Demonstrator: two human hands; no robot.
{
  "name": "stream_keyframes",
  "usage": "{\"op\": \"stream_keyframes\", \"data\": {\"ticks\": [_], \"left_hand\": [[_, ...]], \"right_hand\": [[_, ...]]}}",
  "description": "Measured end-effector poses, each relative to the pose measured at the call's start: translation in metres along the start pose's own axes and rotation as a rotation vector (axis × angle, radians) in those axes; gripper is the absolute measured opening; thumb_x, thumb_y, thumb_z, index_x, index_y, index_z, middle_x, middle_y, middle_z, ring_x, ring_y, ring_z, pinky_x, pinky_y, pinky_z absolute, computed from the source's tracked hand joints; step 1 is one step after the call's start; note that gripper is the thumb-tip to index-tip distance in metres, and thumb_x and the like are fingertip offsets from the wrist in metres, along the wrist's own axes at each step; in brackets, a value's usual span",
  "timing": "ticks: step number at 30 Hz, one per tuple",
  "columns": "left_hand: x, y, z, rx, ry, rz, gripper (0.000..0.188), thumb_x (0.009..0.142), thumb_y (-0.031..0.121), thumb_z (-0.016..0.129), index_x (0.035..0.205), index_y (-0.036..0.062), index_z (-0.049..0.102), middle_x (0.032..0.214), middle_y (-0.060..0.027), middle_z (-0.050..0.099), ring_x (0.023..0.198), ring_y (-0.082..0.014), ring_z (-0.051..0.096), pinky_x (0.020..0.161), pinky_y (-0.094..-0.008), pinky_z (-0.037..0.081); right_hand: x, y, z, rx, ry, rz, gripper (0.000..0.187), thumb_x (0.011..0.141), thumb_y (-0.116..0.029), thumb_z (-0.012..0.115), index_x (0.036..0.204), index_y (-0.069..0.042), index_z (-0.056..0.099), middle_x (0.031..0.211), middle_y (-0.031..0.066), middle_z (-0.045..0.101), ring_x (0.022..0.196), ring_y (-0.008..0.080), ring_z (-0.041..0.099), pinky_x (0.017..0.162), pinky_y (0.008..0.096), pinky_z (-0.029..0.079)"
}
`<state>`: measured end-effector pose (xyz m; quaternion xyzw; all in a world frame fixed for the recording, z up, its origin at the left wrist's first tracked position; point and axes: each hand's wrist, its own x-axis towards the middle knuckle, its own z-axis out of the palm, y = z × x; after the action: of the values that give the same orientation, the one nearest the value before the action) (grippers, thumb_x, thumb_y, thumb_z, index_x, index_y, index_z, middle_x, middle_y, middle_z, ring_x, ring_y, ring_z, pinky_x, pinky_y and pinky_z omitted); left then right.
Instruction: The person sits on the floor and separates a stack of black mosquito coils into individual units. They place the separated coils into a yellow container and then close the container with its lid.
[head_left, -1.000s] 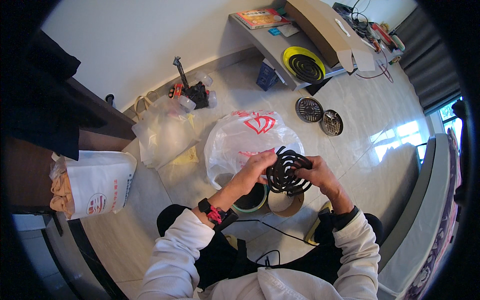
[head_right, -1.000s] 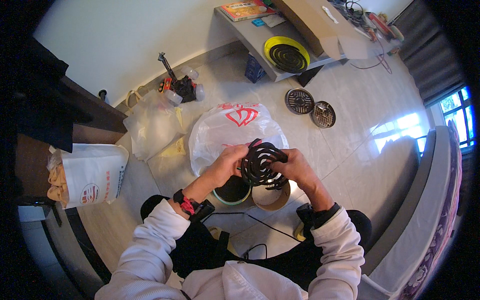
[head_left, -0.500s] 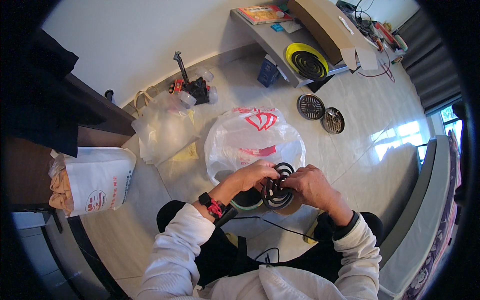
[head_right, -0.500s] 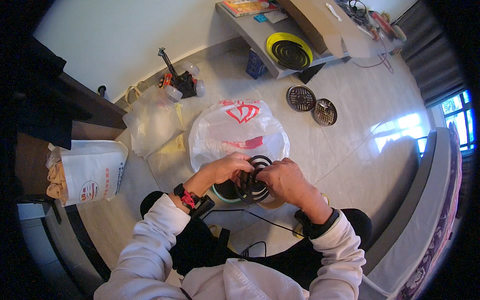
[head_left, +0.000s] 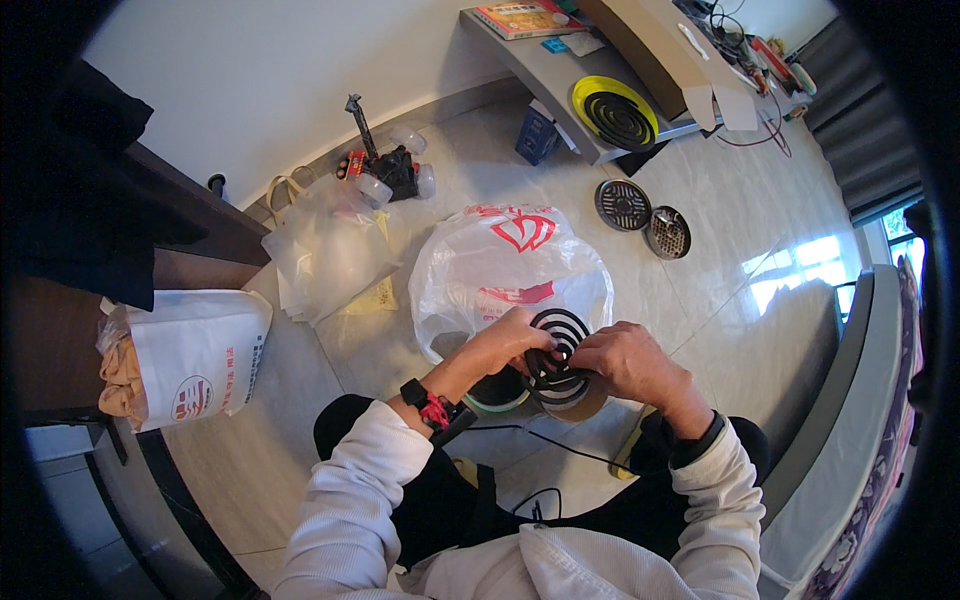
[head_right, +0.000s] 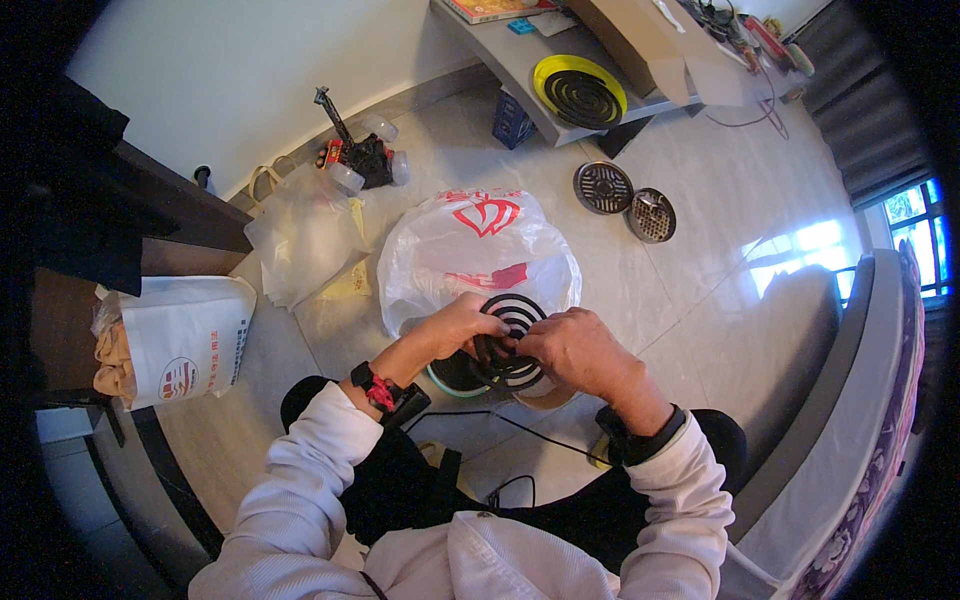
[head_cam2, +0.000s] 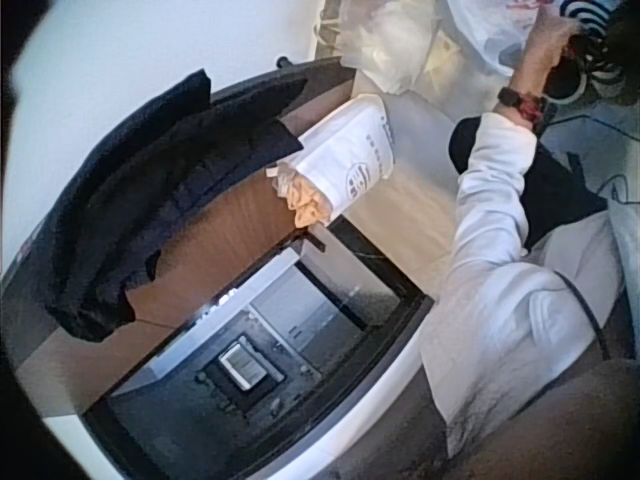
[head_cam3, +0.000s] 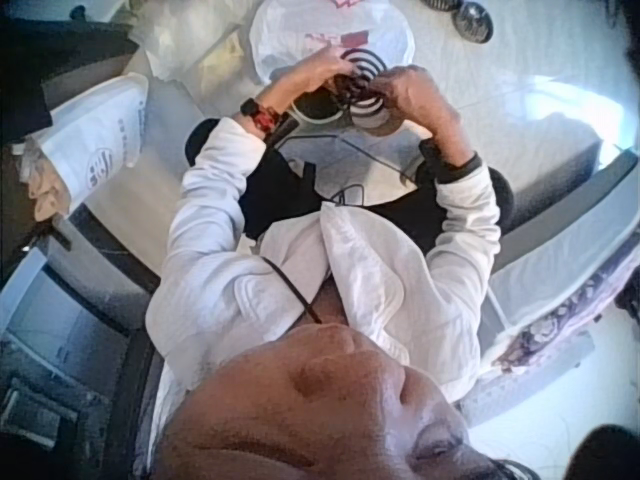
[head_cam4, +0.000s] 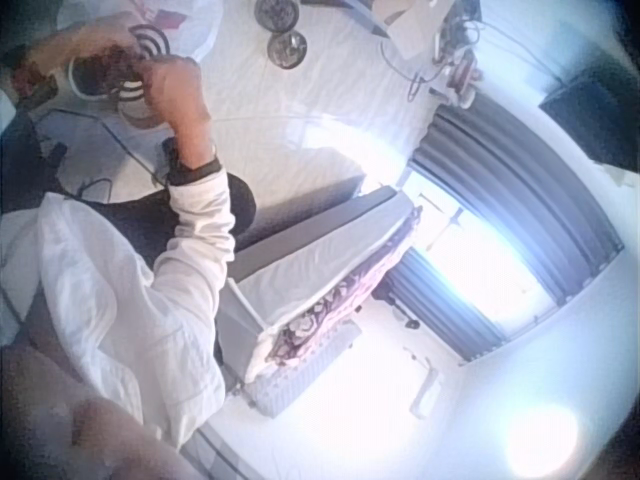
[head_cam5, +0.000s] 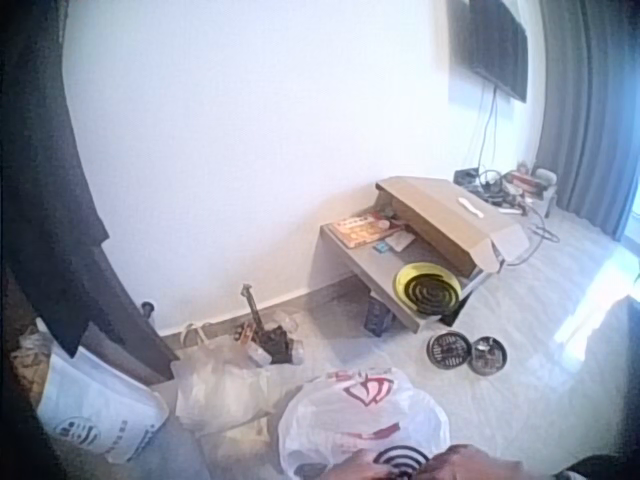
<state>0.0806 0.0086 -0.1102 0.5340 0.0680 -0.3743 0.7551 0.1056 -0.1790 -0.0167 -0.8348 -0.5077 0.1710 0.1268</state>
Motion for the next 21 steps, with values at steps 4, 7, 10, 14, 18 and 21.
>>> {"op": "stream_keyframes", "data": {"ticks": [4, 7, 10, 14, 18, 21], "left_hand": [[0.001, -0.001, -0.002, -0.131, 0.028, 0.017, 0.024, 0.075, 0.010, 0.056, 0.097, 0.0017, 0.056, 0.078, -0.0068, 0.064, 0.060, -0.0122, 0.061, 0.045, -0.0232, 0.050], [-0.001, 0.002, -0.002, -0.163, 0.077, 0.035, 0.024, 0.076, 0.010, 0.056, 0.098, 0.0018, 0.056, 0.080, -0.0075, 0.064, 0.059, -0.0125, 0.061, 0.046, -0.0235, 0.051], [-0.004, 0.008, -0.001, -0.204, 0.173, 0.103, 0.022, 0.077, 0.011, 0.056, 0.098, 0.0041, 0.057, 0.081, -0.0066, 0.064, 0.063, -0.0126, 0.061, 0.050, -0.0243, 0.051], [-0.008, 0.015, 0.001, -0.247, 0.222, 0.153, 0.021, 0.078, 0.011, 0.055, 0.098, 0.0054, 0.057, 0.082, -0.0046, 0.063, 0.067, -0.0126, 0.060, 0.052, -0.0264, 0.050], [-0.011, 0.018, 0.000, -0.255, 0.216, 0.156, 0.020, 0.078, 0.011, 0.056, 0.096, 0.0052, 0.057, 0.079, -0.0038, 0.061, 0.065, -0.0122, 0.059, 0.052, -0.0261, 0.049], [-0.009, 0.016, -0.004, -0.244, 0.194, 0.135, 0.019, 0.077, 0.010, 0.056, 0.095, 0.0051, 0.057, 0.077, -0.0033, 0.060, 0.064, -0.0124, 0.058, 0.052, -0.0258, 0.049]], "right_hand": [[-0.002, 0.002, 0.002, 0.023, 0.018, 0.048, 0.030, 0.055, -0.006, 0.063, 0.084, -0.011, 0.062, 0.082, 0.0043, 0.061, 0.079, 0.0241, 0.059, 0.070, 0.0345, 0.045], [-0.003, 0.005, 0.002, 0.003, 0.090, 0.019, 0.033, 0.052, -0.006, 0.065, 0.085, -0.010, 0.061, 0.088, 0.0028, 0.060, 0.087, 0.0231, 0.057, 0.077, 0.0359, 0.042], [-0.002, 0.008, 0.002, -0.049, 0.183, -0.010, 0.032, 0.054, -0.007, 0.064, 0.085, -0.010, 0.061, 0.094, 0.0022, 0.058, 0.094, 0.0226, 0.054, 0.082, 0.0371, 0.039], [0.000, 0.012, 0.005, -0.117, 0.365, -0.004, 0.026, 0.060, -0.010, 0.061, 0.086, -0.012, 0.061, 0.097, 0.0024, 0.057, 0.096, 0.0220, 0.051, 0.084, 0.0381, 0.036], [0.003, 0.017, 0.010, -0.159, 0.463, -0.008, 0.035, 0.050, -0.008, 0.068, 0.084, -0.011, 0.061, 0.098, 0.0039, 0.056, 0.095, 0.0236, 0.052, 0.083, 0.0396, 0.036], [0.004, 0.020, 0.012, -0.199, 0.497, -0.078, 0.032, 0.052, -0.010, 0.067, 0.083, -0.011, 0.061, 0.095, 0.0027, 0.057, 0.093, 0.0219, 0.052, 0.083, 0.0397, 0.036]]}}
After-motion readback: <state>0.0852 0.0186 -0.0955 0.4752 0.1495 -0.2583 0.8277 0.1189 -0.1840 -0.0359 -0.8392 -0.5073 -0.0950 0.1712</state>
